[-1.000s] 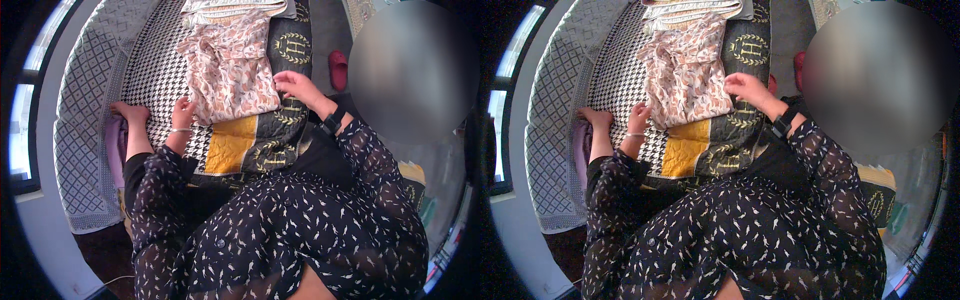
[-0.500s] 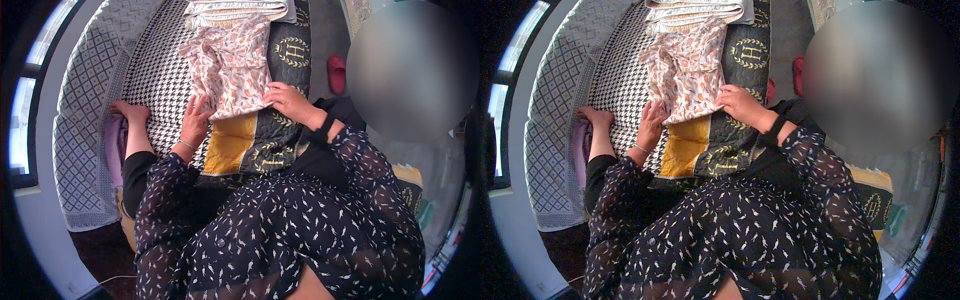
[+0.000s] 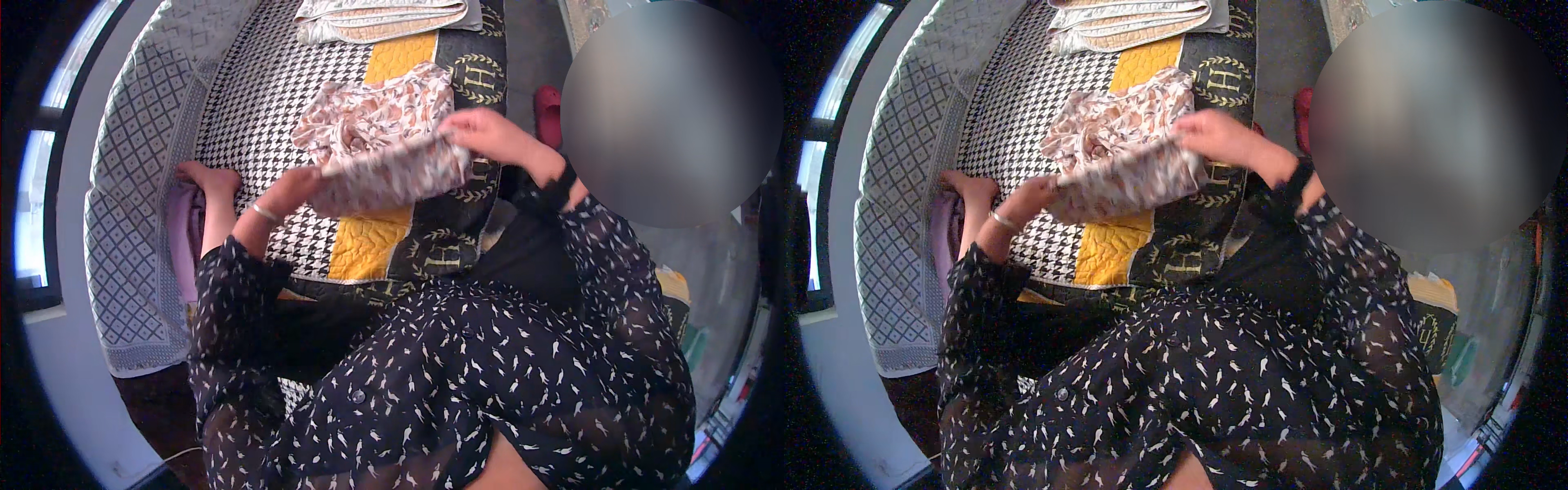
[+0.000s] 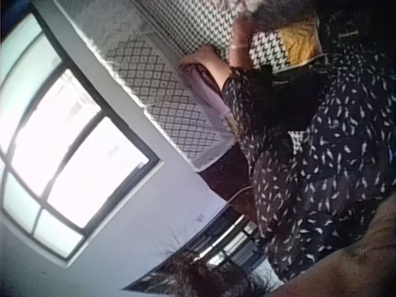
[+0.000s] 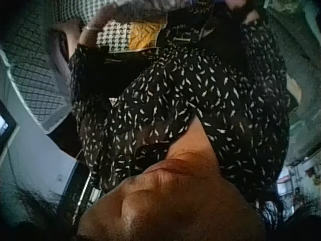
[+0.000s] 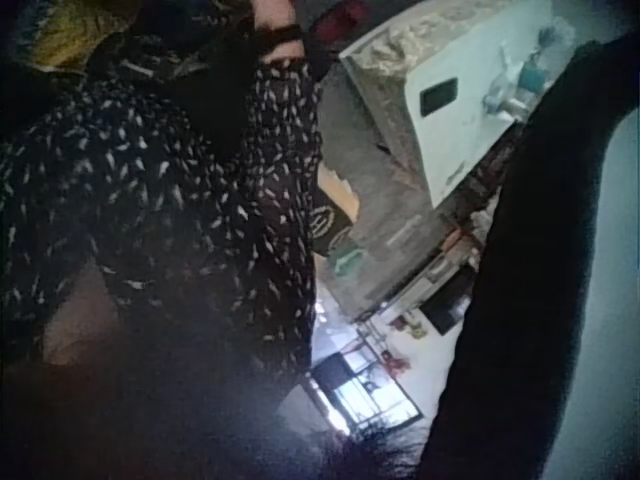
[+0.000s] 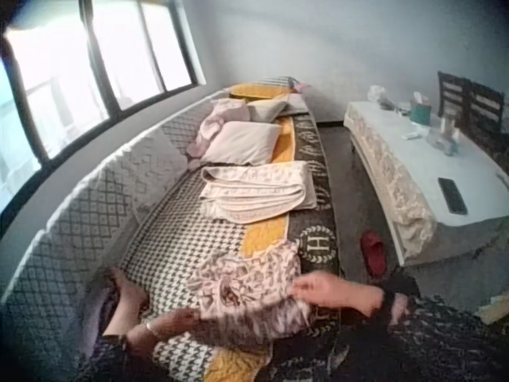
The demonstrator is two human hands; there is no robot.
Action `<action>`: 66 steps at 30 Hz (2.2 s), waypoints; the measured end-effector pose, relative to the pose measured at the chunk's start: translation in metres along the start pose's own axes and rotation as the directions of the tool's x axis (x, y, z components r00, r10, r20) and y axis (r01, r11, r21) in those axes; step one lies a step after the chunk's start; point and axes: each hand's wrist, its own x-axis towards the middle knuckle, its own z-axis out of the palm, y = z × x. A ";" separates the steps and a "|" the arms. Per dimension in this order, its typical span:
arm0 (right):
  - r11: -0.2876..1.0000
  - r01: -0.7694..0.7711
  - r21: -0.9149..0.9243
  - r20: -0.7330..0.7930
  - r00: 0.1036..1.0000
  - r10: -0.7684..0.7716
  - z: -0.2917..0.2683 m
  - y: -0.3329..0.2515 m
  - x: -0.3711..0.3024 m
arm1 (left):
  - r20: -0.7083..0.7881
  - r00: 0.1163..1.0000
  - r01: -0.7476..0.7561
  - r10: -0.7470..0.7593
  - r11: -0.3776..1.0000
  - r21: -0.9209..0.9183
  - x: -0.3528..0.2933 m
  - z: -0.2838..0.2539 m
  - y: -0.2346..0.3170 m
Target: The recorder is sitting on a sofa and folding various articles of clothing and towels into a pile.
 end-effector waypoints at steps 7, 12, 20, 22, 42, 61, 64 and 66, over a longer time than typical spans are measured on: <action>0.795 0.248 -0.553 -0.383 0.772 -0.507 0.012 0.006 0.013 | -0.647 0.594 -0.192 0.479 0.865 0.464 0.040 0.016 0.007; 0.624 0.268 -0.734 -0.128 0.848 -0.514 0.048 0.016 -0.005 | -0.311 0.846 -0.200 0.432 0.799 0.568 0.013 0.073 0.018; 0.537 0.233 -0.811 -0.037 0.896 -0.443 0.048 0.035 -0.009 | -0.124 0.928 -0.166 0.351 0.689 0.706 0.008 0.080 -0.018; 0.556 0.304 -0.774 0.050 0.904 -0.424 0.046 0.031 -0.019 | -0.064 0.902 -0.267 0.426 0.669 0.694 0.002 0.080 -0.017; 0.881 0.165 -0.443 -0.247 0.922 -0.297 0.027 0.009 0.006 | -0.426 0.903 0.153 -0.051 0.966 0.207 0.108 0.040 0.003; 0.519 0.372 -0.770 0.077 0.861 -0.502 0.049 -0.002 -0.011 | -0.596 0.592 -0.328 0.543 0.838 0.436 0.058 0.039 0.025; 0.534 0.369 -0.761 0.148 0.900 -0.410 0.053 0.006 -0.026 | -0.220 0.755 -0.514 0.618 0.766 0.387 0.028 0.039 0.038; 0.549 0.375 -0.747 0.152 0.900 -0.408 0.056 0.014 -0.034 | -0.081 0.800 -0.493 0.594 0.729 0.476 0.009 0.046 0.037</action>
